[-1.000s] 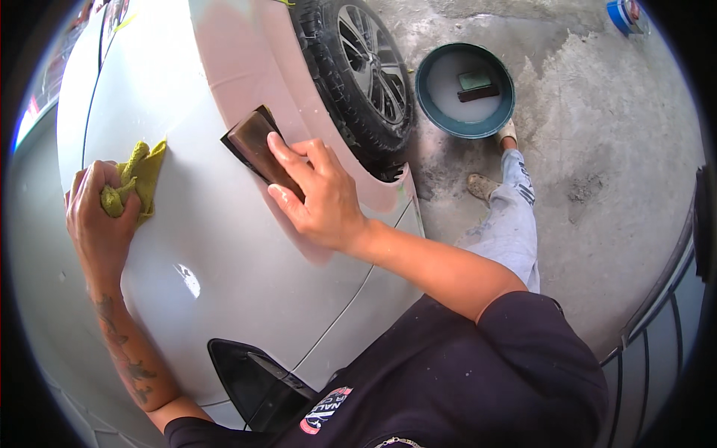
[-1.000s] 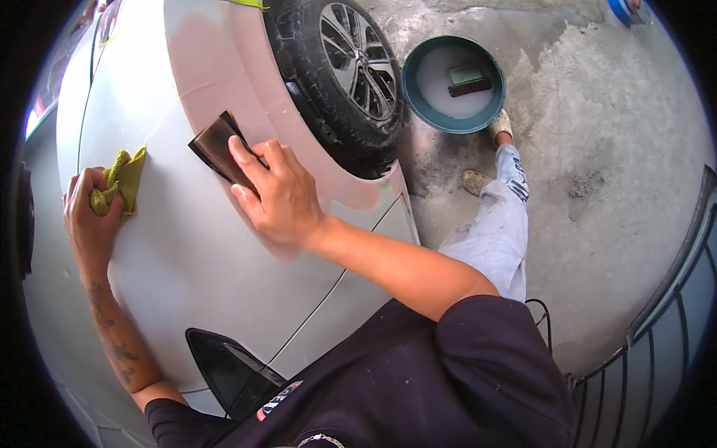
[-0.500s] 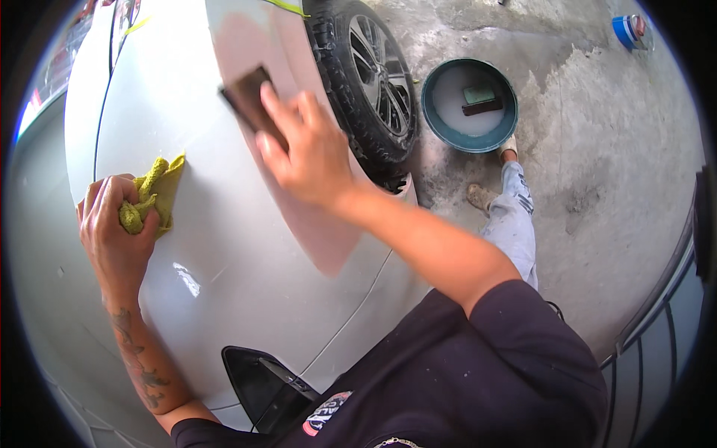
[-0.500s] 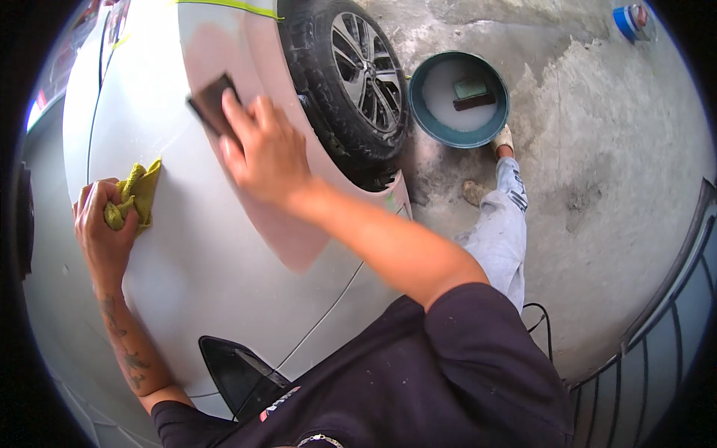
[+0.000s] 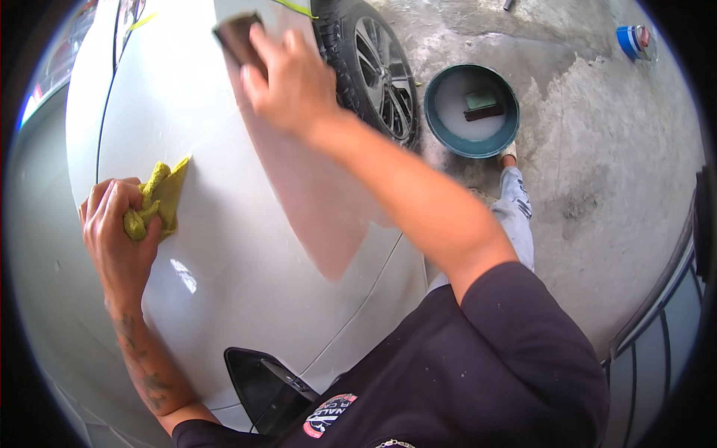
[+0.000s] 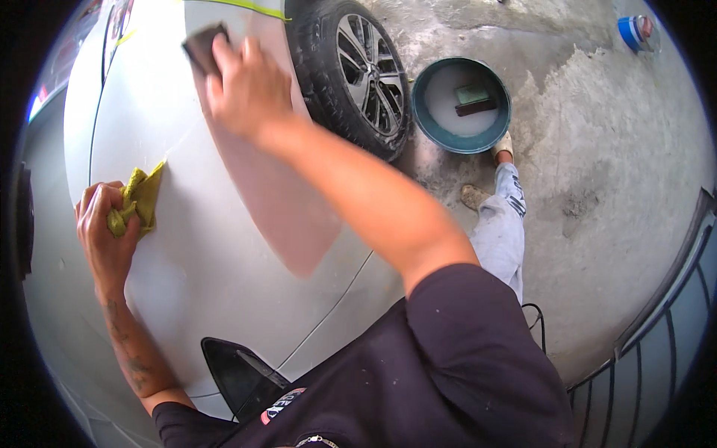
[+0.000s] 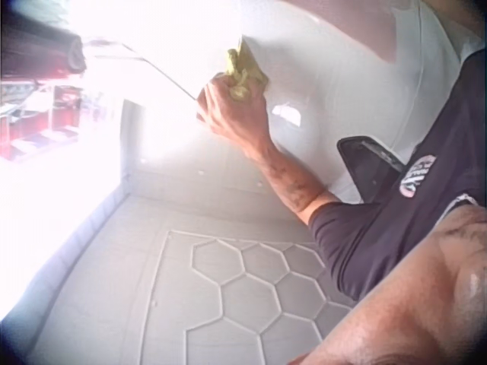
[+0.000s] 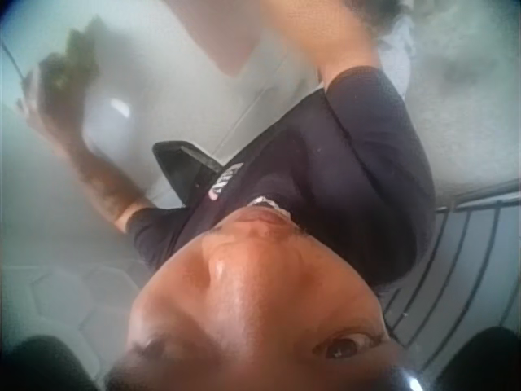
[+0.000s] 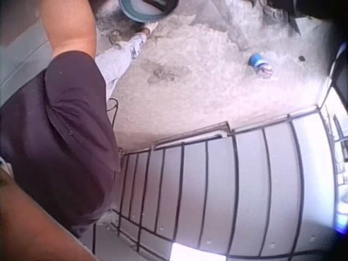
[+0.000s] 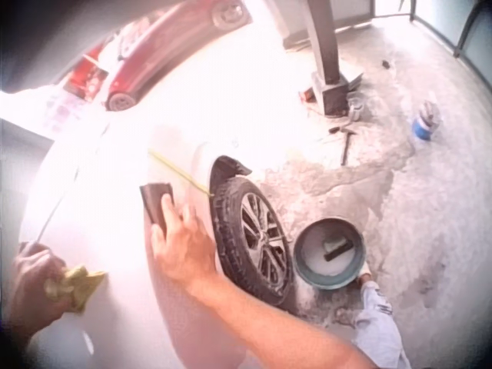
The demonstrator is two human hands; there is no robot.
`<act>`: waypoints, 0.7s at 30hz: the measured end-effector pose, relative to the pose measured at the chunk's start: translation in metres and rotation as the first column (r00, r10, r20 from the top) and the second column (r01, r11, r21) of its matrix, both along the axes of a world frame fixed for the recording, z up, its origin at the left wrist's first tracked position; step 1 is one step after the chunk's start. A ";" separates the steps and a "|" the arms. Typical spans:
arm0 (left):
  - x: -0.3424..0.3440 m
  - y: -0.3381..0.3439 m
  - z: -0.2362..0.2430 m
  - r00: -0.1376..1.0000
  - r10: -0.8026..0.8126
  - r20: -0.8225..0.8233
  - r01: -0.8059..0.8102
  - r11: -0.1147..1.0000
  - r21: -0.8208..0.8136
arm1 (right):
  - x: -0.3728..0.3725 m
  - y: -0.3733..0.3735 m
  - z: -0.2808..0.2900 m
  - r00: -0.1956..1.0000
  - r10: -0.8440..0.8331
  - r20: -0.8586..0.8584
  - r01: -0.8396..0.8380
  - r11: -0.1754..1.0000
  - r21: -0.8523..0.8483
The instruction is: The recorder is sanding down a car's front fender using a sanding block and water from a bucket.
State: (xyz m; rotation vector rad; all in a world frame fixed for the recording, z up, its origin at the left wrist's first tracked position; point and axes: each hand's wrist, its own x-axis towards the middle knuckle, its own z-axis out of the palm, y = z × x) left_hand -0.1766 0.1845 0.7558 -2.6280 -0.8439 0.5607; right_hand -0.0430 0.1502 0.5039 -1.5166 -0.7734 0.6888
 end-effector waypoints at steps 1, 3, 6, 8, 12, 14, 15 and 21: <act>0.002 0.002 -0.009 1.000 0.018 0.018 -0.017 1.000 -0.024 | 0.008 0.008 -0.010 1.000 -0.017 0.020 0.018 1.000 -0.011; -0.001 0.002 -0.004 0.999 0.048 0.014 -0.047 0.999 -0.022 | -0.001 0.003 -0.005 1.000 -0.023 0.017 0.023 1.000 0.003; -0.008 0.001 0.000 0.997 0.076 -0.022 -0.076 0.997 -0.007 | -0.039 -0.070 0.016 0.986 0.131 -0.099 -0.128 0.991 0.039; -0.007 0.002 0.001 0.998 0.065 -0.005 -0.065 0.998 -0.002 | -0.052 -0.100 0.018 0.985 0.130 -0.115 -0.118 0.987 0.108; 0.002 0.003 0.000 0.999 0.040 -0.004 -0.040 0.998 -0.039 | -0.009 -0.019 -0.015 1.000 0.019 -0.017 -0.020 0.999 -0.034; 0.004 0.007 -0.013 0.999 0.013 0.030 -0.012 0.999 -0.050 | 0.013 0.014 -0.045 0.999 -0.042 -0.024 0.039 0.994 -0.100; 0.001 0.005 -0.007 1.000 0.014 0.019 -0.013 0.999 -0.042 | 0.004 0.010 -0.040 0.999 -0.016 -0.036 0.013 0.997 -0.080; -0.008 -0.001 0.001 0.999 0.037 -0.002 -0.036 0.999 0.023 | -0.055 -0.107 0.003 0.982 0.129 -0.134 -0.116 0.988 0.099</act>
